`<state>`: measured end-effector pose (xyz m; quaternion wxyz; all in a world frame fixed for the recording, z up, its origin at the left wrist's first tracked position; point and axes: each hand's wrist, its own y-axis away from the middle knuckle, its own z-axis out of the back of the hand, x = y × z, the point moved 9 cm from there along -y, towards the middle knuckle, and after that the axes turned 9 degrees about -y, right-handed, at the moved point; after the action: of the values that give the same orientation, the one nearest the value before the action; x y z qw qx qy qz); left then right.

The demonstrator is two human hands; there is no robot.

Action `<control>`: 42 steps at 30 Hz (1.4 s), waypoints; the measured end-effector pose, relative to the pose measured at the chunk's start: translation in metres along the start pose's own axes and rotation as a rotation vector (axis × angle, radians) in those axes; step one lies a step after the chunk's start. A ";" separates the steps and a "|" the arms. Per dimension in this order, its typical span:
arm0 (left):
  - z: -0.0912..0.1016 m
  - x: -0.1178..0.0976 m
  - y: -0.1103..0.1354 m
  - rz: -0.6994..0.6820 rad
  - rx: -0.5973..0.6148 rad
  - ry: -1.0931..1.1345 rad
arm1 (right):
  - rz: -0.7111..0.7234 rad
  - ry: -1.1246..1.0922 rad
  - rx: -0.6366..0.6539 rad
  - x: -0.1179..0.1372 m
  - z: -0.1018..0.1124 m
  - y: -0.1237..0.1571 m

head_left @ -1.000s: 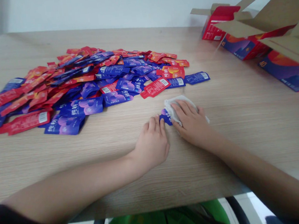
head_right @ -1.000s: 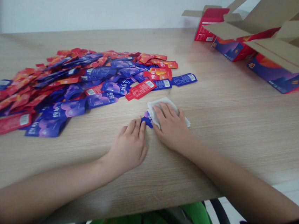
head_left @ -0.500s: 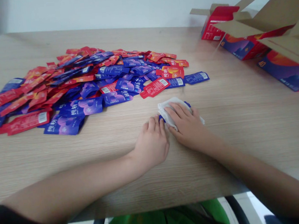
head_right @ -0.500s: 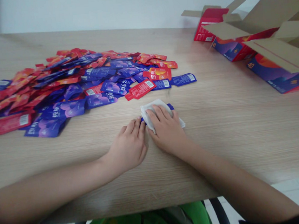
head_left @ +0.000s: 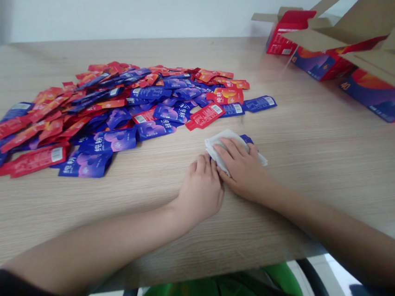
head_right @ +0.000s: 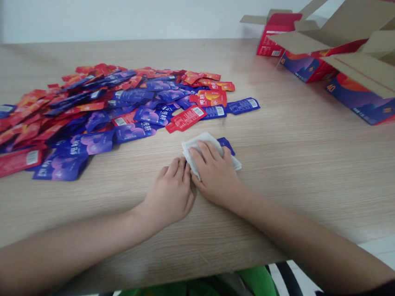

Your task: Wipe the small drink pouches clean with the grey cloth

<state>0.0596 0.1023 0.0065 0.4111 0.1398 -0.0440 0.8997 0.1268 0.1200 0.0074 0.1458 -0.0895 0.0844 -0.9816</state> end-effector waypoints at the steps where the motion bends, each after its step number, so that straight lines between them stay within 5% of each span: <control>1: 0.000 0.000 0.000 -0.003 -0.001 0.004 | 0.025 -0.007 0.017 0.003 0.000 0.001; 9: -0.005 0.000 0.000 0.004 0.028 -0.009 | -0.232 0.015 -0.037 -0.058 0.010 0.000; 12: -0.004 0.001 0.000 0.011 0.021 -0.009 | -0.222 0.034 -0.061 -0.048 0.008 -0.001; 18: -0.001 0.000 0.000 -0.002 -0.005 0.010 | 0.022 -0.012 0.024 0.004 -0.002 -0.001; 27: -0.005 0.000 0.000 0.002 0.026 -0.003 | -0.302 0.029 -0.018 -0.065 0.009 0.003; 36: -0.001 0.000 0.000 -0.004 0.001 0.007 | 0.012 0.032 0.024 0.002 -0.003 0.001; 42: -0.004 0.001 0.000 0.012 0.014 0.001 | -0.173 0.013 -0.009 -0.043 0.008 0.003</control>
<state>0.0578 0.1039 0.0031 0.4047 0.1419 -0.0383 0.9026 0.1691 0.1292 0.0080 0.0598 -0.0909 0.0818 -0.9907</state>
